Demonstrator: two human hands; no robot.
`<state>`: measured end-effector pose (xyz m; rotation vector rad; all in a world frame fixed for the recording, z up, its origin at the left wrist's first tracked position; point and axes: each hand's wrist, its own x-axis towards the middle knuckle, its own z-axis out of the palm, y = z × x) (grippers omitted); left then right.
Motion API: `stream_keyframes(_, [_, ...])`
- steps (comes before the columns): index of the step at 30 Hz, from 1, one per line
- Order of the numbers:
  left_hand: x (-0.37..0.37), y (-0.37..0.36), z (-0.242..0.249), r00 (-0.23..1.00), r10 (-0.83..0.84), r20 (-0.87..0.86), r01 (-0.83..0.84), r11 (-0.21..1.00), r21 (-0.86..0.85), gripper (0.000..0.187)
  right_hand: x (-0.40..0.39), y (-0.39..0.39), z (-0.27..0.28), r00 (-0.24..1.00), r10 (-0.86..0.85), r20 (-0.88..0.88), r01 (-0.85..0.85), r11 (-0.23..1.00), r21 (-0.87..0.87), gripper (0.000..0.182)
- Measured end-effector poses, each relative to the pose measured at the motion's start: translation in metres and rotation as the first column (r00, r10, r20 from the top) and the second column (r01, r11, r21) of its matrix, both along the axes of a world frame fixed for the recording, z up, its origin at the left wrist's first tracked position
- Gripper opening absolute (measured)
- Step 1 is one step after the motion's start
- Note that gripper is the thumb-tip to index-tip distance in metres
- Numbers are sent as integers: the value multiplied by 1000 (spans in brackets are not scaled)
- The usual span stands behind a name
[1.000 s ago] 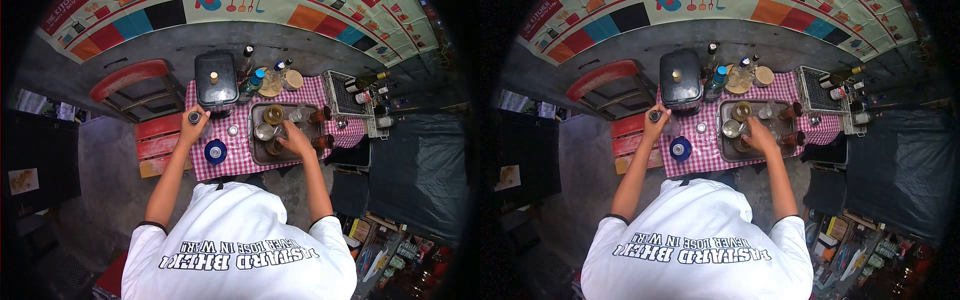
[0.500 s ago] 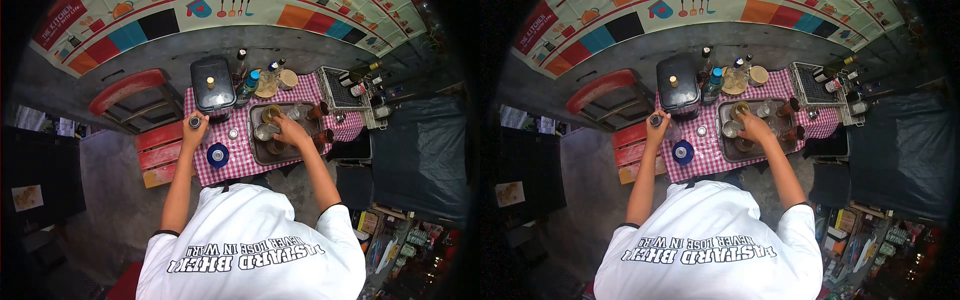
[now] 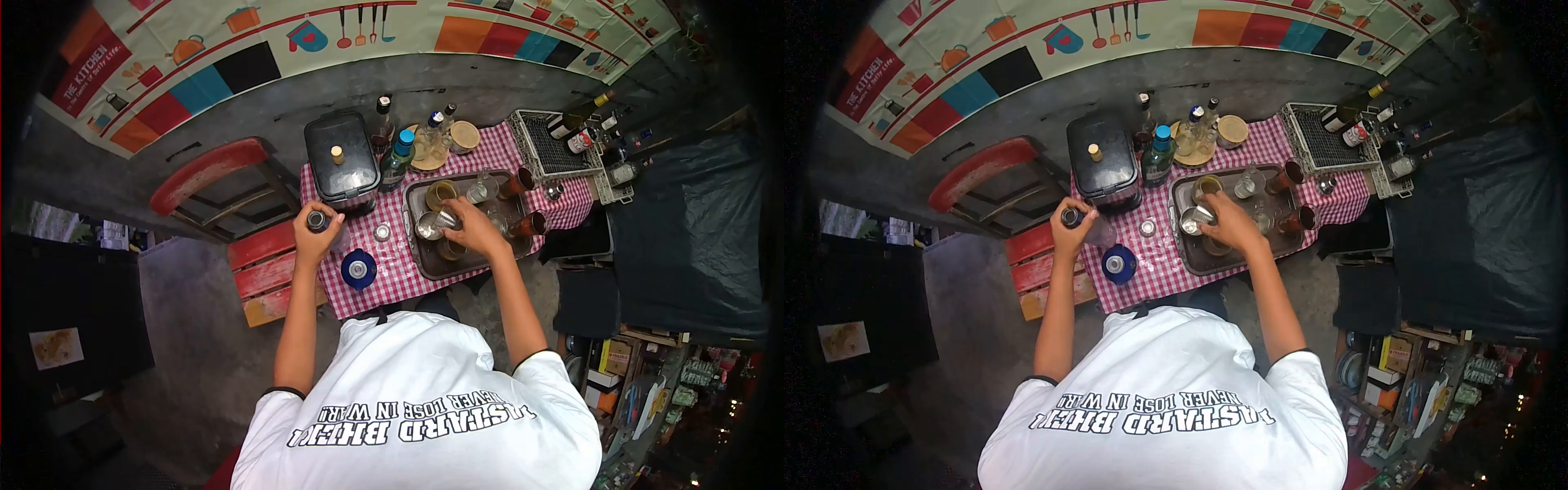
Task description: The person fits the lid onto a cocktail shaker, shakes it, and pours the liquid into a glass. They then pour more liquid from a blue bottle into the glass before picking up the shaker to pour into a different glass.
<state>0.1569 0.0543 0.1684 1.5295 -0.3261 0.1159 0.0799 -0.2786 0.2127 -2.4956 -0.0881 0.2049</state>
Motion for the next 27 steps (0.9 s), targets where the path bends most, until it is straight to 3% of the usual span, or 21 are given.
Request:
stream_keyframes(4, [-1, -2, 0, 995, 33, -99, -41, 996, -77, 18, -17, 12, 5, 992, -115, 57, 102, 975, 199, 56])
stream_keyframes(6, [3, -3, -6, 992, 84, -96, -82, 996, 17, 21, -21, 18, 8, 979, -165, 122, 123, 948, 292, 54])
stream_keyframes(7, [5, -5, -7, 986, 143, -90, -133, 985, 105, 25, -23, 20, 11, 977, -170, 129, 126, 947, 296, 54])
stream_keyframes(11, [12, -12, 0, 976, 217, -26, -214, 971, 104, 33, -28, 25, 21, 960, -241, 143, 172, 909, 379, 54])
stream_keyframes(13, [13, -11, 10, 962, 259, -85, -256, 966, 42, 36, -31, 24, 26, 959, -252, 130, 182, 899, 398, 54])
stream_keyframes(17, [16, 8, 30, 961, 271, -52, -269, 962, 48, 37, -34, 17, 37, 967, -209, 148, 114, 868, 483, 55])
stream_keyframes(23, [-13, 24, 117, 922, 346, 172, -386, 847, 366, 37, -40, 1, 58, 980, -156, 123, 60, 824, 564, 57])
stream_keyframes(27, [-60, 9, 185, 908, 390, 155, -418, 801, 430, 36, -45, -11, 67, 984, -83, 156, -31, 788, 615, 59])
